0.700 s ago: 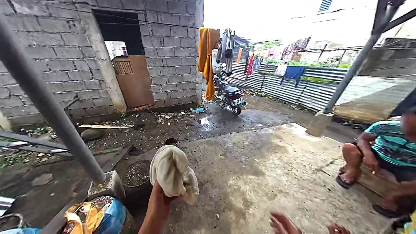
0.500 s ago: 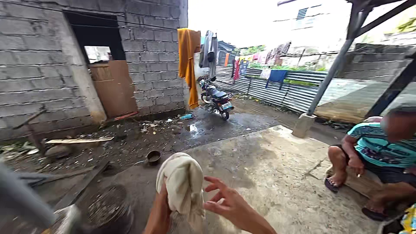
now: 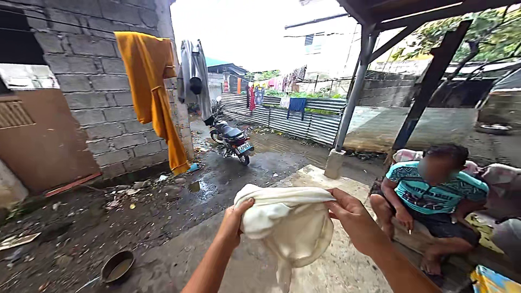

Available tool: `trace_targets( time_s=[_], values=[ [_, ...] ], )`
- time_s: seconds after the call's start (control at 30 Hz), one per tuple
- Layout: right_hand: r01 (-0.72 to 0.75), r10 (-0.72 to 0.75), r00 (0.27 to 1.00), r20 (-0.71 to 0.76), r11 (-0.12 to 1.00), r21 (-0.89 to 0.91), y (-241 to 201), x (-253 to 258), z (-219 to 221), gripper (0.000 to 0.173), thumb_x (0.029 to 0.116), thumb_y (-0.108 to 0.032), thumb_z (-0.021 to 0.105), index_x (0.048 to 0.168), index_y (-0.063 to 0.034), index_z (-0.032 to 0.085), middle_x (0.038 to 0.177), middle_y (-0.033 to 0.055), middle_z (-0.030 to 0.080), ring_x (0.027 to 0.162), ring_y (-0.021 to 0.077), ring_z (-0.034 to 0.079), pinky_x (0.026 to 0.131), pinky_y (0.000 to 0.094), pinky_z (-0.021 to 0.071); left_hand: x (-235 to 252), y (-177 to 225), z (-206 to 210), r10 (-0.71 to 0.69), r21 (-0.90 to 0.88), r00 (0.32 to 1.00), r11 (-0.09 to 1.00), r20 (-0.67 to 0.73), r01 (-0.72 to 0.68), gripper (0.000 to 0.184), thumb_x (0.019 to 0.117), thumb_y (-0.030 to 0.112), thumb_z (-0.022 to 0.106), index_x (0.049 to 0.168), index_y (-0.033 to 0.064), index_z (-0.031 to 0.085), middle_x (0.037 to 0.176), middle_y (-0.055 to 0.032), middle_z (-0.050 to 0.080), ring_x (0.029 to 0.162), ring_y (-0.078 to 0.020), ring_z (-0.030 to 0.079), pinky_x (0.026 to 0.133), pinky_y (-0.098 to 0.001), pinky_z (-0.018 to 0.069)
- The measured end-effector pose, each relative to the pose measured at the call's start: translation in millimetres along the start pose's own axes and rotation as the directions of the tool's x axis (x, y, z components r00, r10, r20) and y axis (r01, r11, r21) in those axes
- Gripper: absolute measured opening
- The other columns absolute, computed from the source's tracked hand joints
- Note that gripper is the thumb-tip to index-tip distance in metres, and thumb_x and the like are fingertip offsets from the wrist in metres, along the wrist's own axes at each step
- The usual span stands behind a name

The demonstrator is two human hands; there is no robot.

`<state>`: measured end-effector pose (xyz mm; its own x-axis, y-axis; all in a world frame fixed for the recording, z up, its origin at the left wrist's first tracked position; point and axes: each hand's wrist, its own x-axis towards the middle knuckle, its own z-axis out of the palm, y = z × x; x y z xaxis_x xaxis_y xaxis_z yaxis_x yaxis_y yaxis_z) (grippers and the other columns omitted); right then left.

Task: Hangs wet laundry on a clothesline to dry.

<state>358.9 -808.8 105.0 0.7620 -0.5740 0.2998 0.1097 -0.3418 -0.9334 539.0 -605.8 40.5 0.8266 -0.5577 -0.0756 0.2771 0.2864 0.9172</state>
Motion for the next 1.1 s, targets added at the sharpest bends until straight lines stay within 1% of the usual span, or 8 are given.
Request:
trace_targets(
  time_s=[0.27, 0.43, 0.53, 0.6, 0.73, 0.83, 0.93, 1.1],
  values=[
    [0.126, -0.122, 0.992, 0.04, 0.987, -0.098, 71.7, 251.6, -17.3, 0.019, 0.1047, -0.015, 0.058, 0.093, -0.0015, 0.064, 0.076, 0.0088, 0.065, 0.07, 0.0184, 0.065, 0.068, 0.0394, 0.0561, 222.5, 26.5, 24.8, 0.154, 0.367, 0.974, 0.926, -0.165, -0.084, 0.031, 0.1017, 0.03, 0.065, 0.11, 0.0001, 0.068, 0.084, -0.0116, 0.071, 0.07, -0.0174, 0.067, 0.061, -0.0329, 0.0546],
    [0.15, -0.094, 0.969, 0.229, 0.959, -0.242, 98.2, 383.0, 7.5, 0.031, 0.1076, -0.026, 0.055, 0.092, -0.0019, 0.066, 0.075, 0.0116, 0.063, 0.07, 0.0234, 0.064, 0.068, 0.0465, 0.0536, 341.0, 46.4, 5.2, 0.22, 0.908, 0.963, 0.417, -0.157, 0.053, 0.057, 0.1016, 0.058, 0.053, 0.087, 0.0056, 0.071, 0.083, -0.0159, 0.068, 0.087, -0.0348, 0.067, 0.081, -0.0631, 0.0495],
    [0.038, -0.002, 0.934, 0.357, 0.995, -0.095, 117.8, 448.4, 14.8, 0.028, 0.1077, -0.023, 0.055, 0.09, -0.0047, 0.066, 0.076, 0.0074, 0.067, 0.069, 0.0168, 0.067, 0.067, 0.0368, 0.0581, 423.4, 41.5, -10.2, 0.277, 0.877, 0.957, 0.476, -0.085, -0.06, 0.052, 0.0938, 0.054, 0.063, 0.121, 0.0105, 0.068, 0.101, -0.0159, 0.072, 0.097, -0.0329, 0.069, 0.089, -0.06, 0.053],
    [-0.046, 0.03, 0.92, 0.39, 0.998, 0.032, 136.5, 484.9, 22.2, 0.025, 0.1079, -0.02, 0.052, 0.094, -0.0063, 0.067, 0.078, 0.0034, 0.069, 0.071, 0.0122, 0.069, 0.068, 0.0321, 0.0594, 467.6, 36.1, 0.9, 0.184, 0.868, 0.983, 0.486, 0.01, -0.1, 0.079, 0.0948, 0.058, 0.061, 0.158, 0.0197, 0.035, 0.122, -0.0234, 0.067, 0.102, -0.0387, 0.07, 0.087, -0.0616, 0.0561],
    [-0.171, 0.075, 0.918, 0.389, 0.961, 0.218, 187.6, 573.3, 43.2, 0.024, 0.1088, -0.016, 0.047, 0.099, -0.0056, 0.066, 0.077, 0.0019, 0.07, 0.069, 0.0104, 0.069, 0.068, 0.0303, 0.061, 559.4, 2.2, 61.8, -0.024, 0.727, 0.933, 0.634, 0.36, -0.264, 0.088, 0.0947, 0.049, 0.062, 0.166, 0.0202, 0.019, 0.164, -0.0242, 0.03, 0.14, -0.0439, 0.047, 0.101, -0.0647, 0.0496],
    [-0.242, 0.143, 0.939, 0.312, 0.92, 0.309, 226.7, 644.2, 45.9, 0.027, 0.109, -0.015, 0.046, 0.097, -0.0039, 0.067, 0.076, 0.0044, 0.071, 0.068, 0.0127, 0.07, 0.067, 0.0324, 0.0617, 641.8, -41.5, 118.6, 0.03, 0.535, 0.846, 0.763, 0.533, -0.364, 0.061, 0.0937, 0.034, 0.071, 0.142, 0.0015, 0.053, 0.126, -0.0169, 0.068, 0.114, -0.0257, 0.068, 0.101, -0.0497, 0.0553],
    [-0.289, 0.236, 0.953, 0.19, 0.895, 0.341, 260.4, 712.8, 23.1, 0.029, 0.1092, -0.017, 0.046, 0.095, -0.004, 0.068, 0.076, 0.0049, 0.072, 0.068, 0.0137, 0.07, 0.067, 0.0341, 0.0618, 734.7, -60.2, 150.6, 0.047, 0.498, 0.799, 0.76, 0.599, -0.418, 0.038, 0.101, 0.028, 0.062, 0.122, -0.0031, 0.065, 0.108, -0.016, 0.072, 0.101, -0.022, 0.07, 0.096, -0.047, 0.0551],
    [-0.341, 0.337, 0.937, 0.091, 0.827, 0.447, 319.2, 824.0, -47.2, 0.028, 0.1093, -0.021, 0.044, 0.094, -0.0103, 0.065, 0.077, 0.001, 0.073, 0.07, 0.0098, 0.072, 0.066, 0.0306, 0.0624, 863.4, -52.6, 179.2, 0.17, 0.306, 0.96, 0.923, 0.223, -0.235, 0.03, 0.1077, 0.014, 0.046, 0.106, -0.0059, 0.069, 0.089, -0.0082, 0.067, 0.075, -0.0153, 0.068, 0.074, -0.0345, 0.0612]
  ],
)
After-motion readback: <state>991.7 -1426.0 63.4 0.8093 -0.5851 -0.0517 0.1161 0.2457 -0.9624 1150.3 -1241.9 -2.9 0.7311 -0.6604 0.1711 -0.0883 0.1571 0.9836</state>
